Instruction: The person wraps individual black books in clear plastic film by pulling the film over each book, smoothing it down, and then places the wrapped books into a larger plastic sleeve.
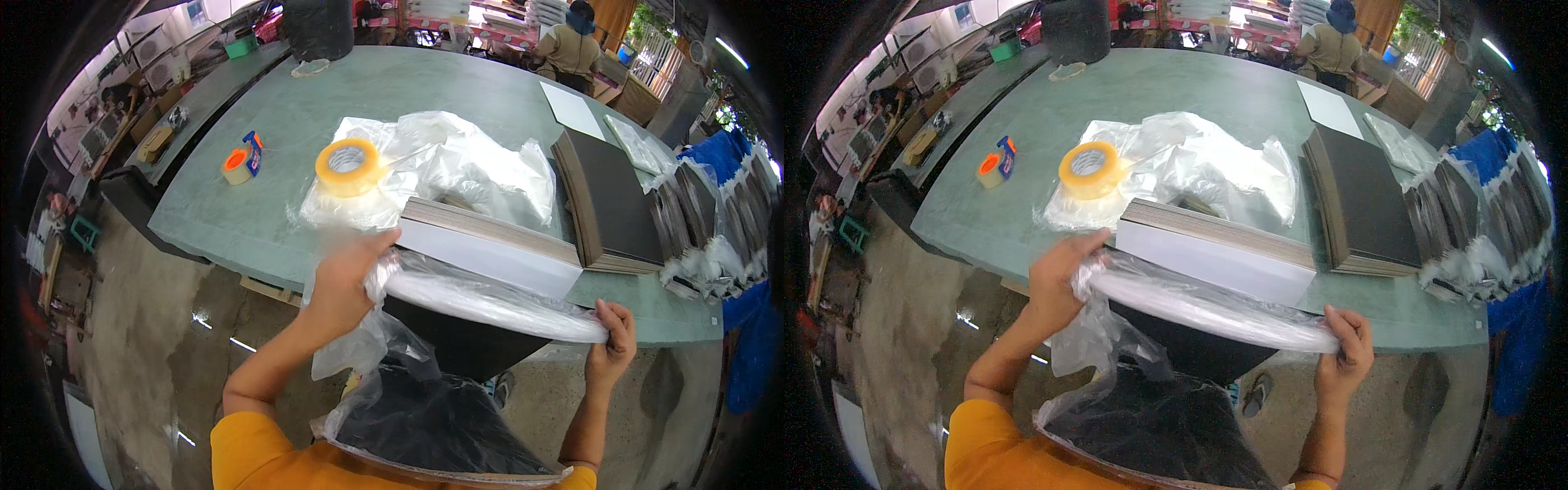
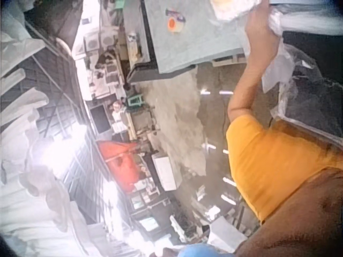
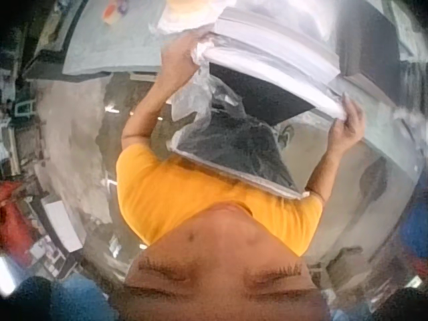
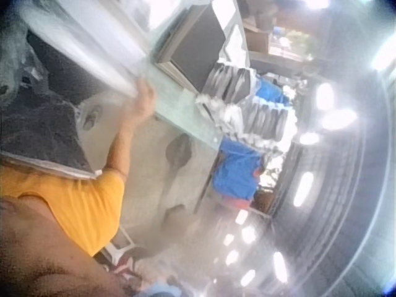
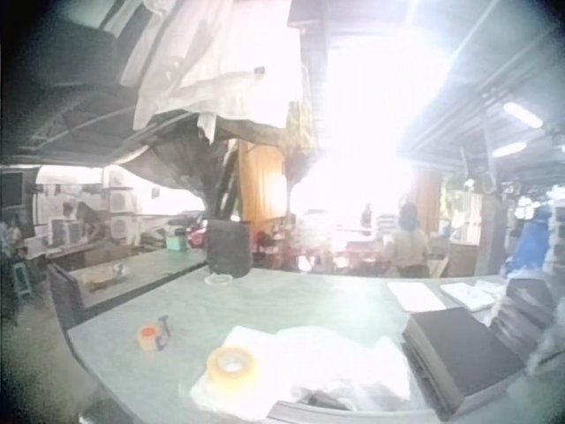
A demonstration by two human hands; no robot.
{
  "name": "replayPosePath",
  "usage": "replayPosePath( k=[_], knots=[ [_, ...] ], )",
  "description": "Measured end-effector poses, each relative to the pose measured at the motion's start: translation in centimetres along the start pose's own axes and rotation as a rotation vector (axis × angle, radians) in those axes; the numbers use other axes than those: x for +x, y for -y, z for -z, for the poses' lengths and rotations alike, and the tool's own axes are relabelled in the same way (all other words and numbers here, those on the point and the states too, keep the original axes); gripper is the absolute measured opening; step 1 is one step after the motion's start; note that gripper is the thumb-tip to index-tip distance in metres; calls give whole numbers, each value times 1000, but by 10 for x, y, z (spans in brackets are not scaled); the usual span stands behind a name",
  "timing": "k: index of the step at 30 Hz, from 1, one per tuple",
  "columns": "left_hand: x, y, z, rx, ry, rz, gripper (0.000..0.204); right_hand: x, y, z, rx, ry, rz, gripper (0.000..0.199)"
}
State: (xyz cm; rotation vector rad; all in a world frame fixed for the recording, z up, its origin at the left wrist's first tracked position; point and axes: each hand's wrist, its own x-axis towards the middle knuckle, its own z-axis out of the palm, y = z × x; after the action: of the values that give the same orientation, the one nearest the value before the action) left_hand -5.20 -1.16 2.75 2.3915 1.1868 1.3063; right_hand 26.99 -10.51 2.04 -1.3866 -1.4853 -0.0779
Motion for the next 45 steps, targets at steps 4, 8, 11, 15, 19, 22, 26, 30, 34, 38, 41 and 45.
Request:
replayPosePath(
  k=[4, 8, 11, 15, 19, 22, 26, 30, 34, 38, 41, 45],
  knots=[
    [-8, -5, 7, 73, -58, -130, 33, -5, 1, 4, -156, 13, 84, 32],
    [-11, -3, 24, -241, 171, 55, 28, -8, -9, 31, 407, 162, -349, 18],
    [-7, 0, 24, -383, 138, 138, 24, -27, -28, 36, 949, 307, -548, 16],
    [7, 16, 34, -632, 355, 216, 26, -20, -25, 41, 954, 385, -543, 22],
    [-26, 57, 23, -1416, 719, 604, 36, -36, -38, 39, 1181, 585, -742, 30],
    [-115, 119, -29, -1245, 1123, 1001, 41, -99, -74, 14, 1216, 801, -1043, 39],
    [-222, 139, -70, -1156, 1161, 1216, 36, -212, -135, -36, 994, 810, -1613, 29],
    [-231, 141, -100, -852, 1082, 1171, 30, -247, -156, -61, 632, 942, -1312, 20],
    [-127, 88, -53, 94, 1163, 477, 28, -125, -93, -36, -126, 951, -635, 26],
    [-39, -3, 16, -789, 965, 263, 22, -55, -5, 25, 1217, 1303, -433, 47],
    [-80, -35, -21, -1085, 1567, 61, 20, -96, 23, -25, 1344, 1710, 25, 59],
    [-192, 24, -108, -617, 1232, 342, 20, -170, -14, -51, 943, 1632, -489, 60]
  ],
)
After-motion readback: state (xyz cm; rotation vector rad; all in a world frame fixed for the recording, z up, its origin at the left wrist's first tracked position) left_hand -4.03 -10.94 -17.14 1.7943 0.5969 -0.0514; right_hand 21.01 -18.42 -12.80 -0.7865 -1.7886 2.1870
